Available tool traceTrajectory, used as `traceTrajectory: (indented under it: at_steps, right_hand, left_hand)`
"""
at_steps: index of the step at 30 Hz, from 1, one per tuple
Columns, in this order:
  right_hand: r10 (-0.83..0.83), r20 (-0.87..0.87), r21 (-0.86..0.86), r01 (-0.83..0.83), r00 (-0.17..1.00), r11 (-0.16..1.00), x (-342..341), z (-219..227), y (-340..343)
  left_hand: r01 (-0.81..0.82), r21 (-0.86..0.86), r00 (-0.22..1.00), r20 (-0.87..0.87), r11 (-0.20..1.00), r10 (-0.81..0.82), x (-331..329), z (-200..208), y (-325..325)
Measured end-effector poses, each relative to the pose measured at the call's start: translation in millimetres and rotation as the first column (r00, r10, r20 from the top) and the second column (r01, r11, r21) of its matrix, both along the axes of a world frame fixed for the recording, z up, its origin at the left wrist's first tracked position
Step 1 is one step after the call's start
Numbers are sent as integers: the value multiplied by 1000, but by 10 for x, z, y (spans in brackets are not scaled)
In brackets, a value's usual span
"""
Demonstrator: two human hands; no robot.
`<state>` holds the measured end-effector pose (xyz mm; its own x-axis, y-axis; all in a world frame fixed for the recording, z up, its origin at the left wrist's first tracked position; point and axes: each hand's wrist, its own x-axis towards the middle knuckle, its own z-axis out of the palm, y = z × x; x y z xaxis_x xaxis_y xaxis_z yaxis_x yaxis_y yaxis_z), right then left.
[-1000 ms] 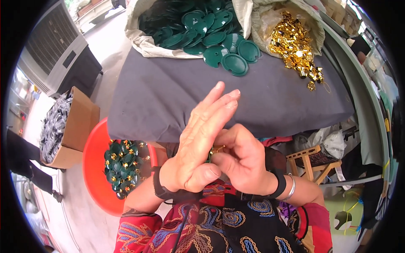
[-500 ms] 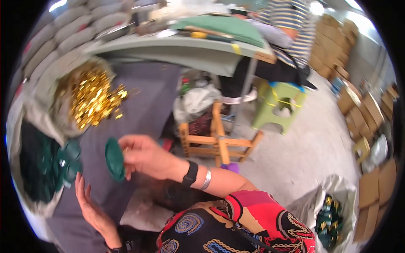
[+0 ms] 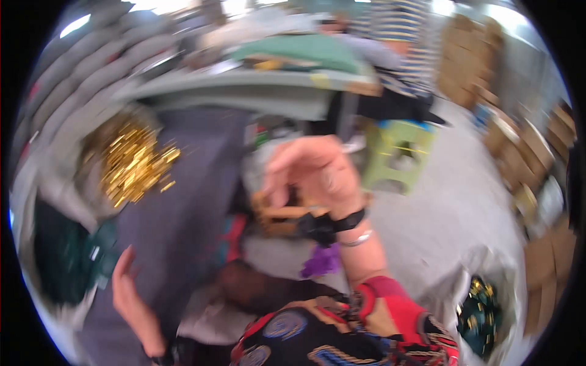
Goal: Assembling small green plastic disks with gold-colored metal studs.
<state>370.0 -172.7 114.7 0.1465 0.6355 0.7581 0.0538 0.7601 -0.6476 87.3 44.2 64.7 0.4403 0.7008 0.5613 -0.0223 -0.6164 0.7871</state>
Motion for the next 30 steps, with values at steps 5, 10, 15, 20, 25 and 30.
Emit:
traceTrajectory:
  at_steps: [5, 10, 15, 20, 25, 30]
  right_hand:
    - [-136, 165, -388, 191, 977, 902, -9, 20, 1036]
    - [-2, 524, -477, 296, 852, 827, -55, -199, 2126]
    - [-165, 951, -137, 834, 262, 535, -100, -466, 2799]
    - [-65, 988, -85, 847, 140, 524, -40, -599, 3018]
    - [-273, 908, -81, 774, 316, 628, 8, -651, 2885]
    - [186, 90, -623, -90, 978, 777, -250, -640, 2423]
  left_hand:
    - [-137, -123, 989, 46, 983, 144, -562, 75, 312]
    - [-352, -158, 934, -128, 922, 335, -894, 106, 672]
    - [-469, 134, 755, -452, 873, 475, -966, 144, 1030]
    - [-300, 441, 494, -687, 846, 533, -571, 44, 1253]
    - [-65, 610, 336, -732, 790, 592, -366, -189, 1422]
    - [-149, 645, 331, -682, 750, 652, -343, -121, 1455]
